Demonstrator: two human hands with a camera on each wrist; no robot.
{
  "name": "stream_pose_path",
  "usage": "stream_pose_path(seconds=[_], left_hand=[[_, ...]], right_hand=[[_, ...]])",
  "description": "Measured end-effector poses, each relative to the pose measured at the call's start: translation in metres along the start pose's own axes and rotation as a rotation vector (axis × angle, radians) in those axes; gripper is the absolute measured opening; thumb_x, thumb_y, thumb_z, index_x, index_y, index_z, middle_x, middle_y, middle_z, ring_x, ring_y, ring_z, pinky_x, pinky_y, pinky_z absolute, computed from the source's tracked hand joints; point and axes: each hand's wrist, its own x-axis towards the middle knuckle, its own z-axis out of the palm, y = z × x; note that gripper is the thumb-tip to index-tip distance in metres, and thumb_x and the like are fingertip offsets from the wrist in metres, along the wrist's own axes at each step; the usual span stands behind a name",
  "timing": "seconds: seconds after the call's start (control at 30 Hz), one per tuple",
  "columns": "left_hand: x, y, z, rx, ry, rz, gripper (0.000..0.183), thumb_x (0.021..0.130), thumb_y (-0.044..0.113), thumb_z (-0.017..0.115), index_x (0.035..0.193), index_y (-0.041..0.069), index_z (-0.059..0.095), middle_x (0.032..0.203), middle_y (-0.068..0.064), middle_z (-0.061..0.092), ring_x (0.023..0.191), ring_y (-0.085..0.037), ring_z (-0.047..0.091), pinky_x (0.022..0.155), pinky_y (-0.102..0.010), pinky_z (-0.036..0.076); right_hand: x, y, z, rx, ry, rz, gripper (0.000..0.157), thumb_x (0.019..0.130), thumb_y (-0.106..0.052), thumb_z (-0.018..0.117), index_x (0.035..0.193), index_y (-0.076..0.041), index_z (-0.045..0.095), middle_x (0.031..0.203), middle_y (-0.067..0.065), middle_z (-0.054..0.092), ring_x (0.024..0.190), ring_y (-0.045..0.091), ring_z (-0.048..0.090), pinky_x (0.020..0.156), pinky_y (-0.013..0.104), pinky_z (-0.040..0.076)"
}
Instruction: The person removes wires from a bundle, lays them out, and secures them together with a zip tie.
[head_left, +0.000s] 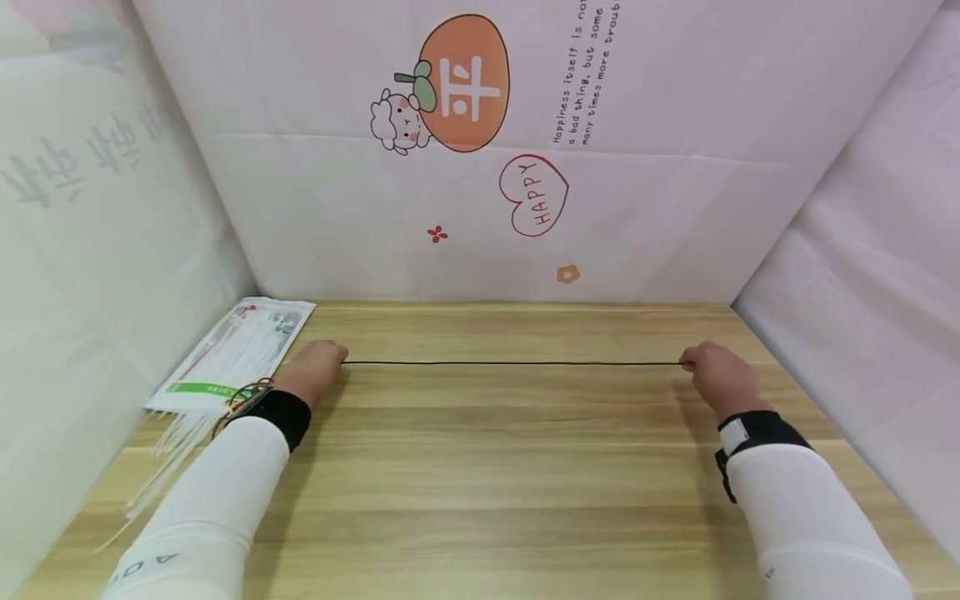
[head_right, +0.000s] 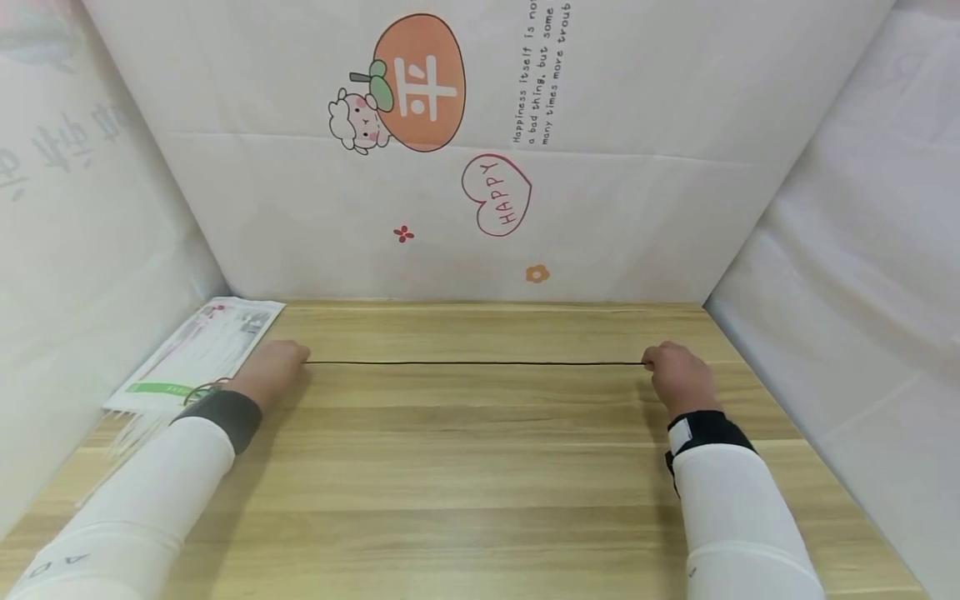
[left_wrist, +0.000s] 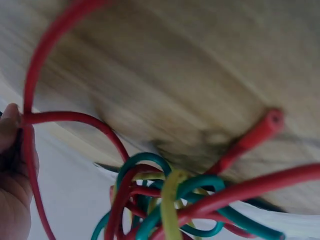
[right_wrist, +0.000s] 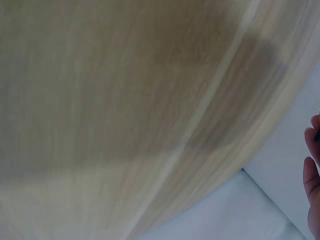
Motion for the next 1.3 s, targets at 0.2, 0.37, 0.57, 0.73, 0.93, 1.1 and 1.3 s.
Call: stream_pose_path(seconds=[0.2,0.37,0.57,0.73,0.93,1.1,1.3], left_hand=[[-0.004,-0.005,0.001,0.05,-0.015,0.031,0.021,0.083,-0.011,0.05,0.076,0.004,0.063,0.08,-0.016,0.063,0.081,-0.035,0.062,0.074,-0.045,0.05],[-0.009,-0.011,0.006,0.155,0.021,0.069,0.018,0.084,-0.012,0.051,0.079,0.001,0.063,0.079,-0.016,0.06,0.079,-0.036,0.061,0.075,-0.045,0.051],[-0.012,-0.01,0.006,0.178,0.047,0.045,0.018,0.08,-0.013,0.052,0.075,0.001,0.063,0.077,-0.016,0.058,0.078,-0.037,0.06,0.074,-0.045,0.051],[-0.014,-0.003,0.006,0.198,-0.001,0.026,0.02,0.081,-0.013,0.052,0.075,0.001,0.065,0.079,-0.015,0.058,0.08,-0.036,0.059,0.073,-0.046,0.052],[-0.012,-0.001,0.009,0.208,-0.018,0.009,0.017,0.086,-0.013,0.05,0.088,-0.004,0.064,0.085,-0.019,0.06,0.086,-0.037,0.059,0.072,-0.048,0.053],[-0.014,-0.006,0.0,0.148,0.009,-0.083,0.043,0.093,0.013,0.06,0.132,-0.003,0.05,0.125,-0.03,0.053,0.119,-0.047,0.048,0.092,-0.062,0.041],[-0.039,-0.019,-0.029,-0.065,0.019,-0.376,0.11,0.078,0.063,0.067,0.154,0.006,0.011,0.155,-0.032,-0.007,0.136,-0.058,-0.013,0.093,-0.082,-0.002]], right_hand=[[0.006,-0.005,0.007,0.001,-0.044,0.012,0.014,0.09,-0.004,0.06,0.099,-0.006,0.071,0.094,0.019,0.067,0.085,0.037,0.063,0.069,0.053,0.05],[0.011,-0.012,0.008,-0.014,-0.079,-0.026,0.015,0.09,-0.003,0.061,0.102,-0.004,0.07,0.1,0.021,0.069,0.091,0.039,0.064,0.074,0.052,0.051],[0.014,-0.018,0.012,-0.018,-0.093,-0.017,0.018,0.091,-0.002,0.056,0.104,-0.004,0.069,0.105,0.023,0.068,0.092,0.038,0.063,0.075,0.052,0.05],[0.009,-0.021,0.016,-0.021,-0.149,0.002,0.023,0.089,0.002,0.052,0.101,-0.004,0.07,0.106,0.026,0.066,0.097,0.043,0.061,0.079,0.055,0.049],[0.007,-0.024,0.018,-0.003,-0.201,0.03,0.025,0.088,0.004,0.052,0.105,-0.004,0.07,0.109,0.026,0.065,0.102,0.044,0.059,0.082,0.057,0.048],[0.007,-0.027,0.01,0.0,-0.156,0.004,0.038,0.086,0.005,0.046,0.121,0.0,0.061,0.119,0.03,0.058,0.11,0.048,0.053,0.074,0.053,0.05],[-0.001,-0.043,-0.009,-0.035,0.113,-0.139,0.037,0.085,0.002,0.049,0.12,0.002,0.06,0.116,0.025,0.057,0.102,0.045,0.055,0.063,0.047,0.049]])
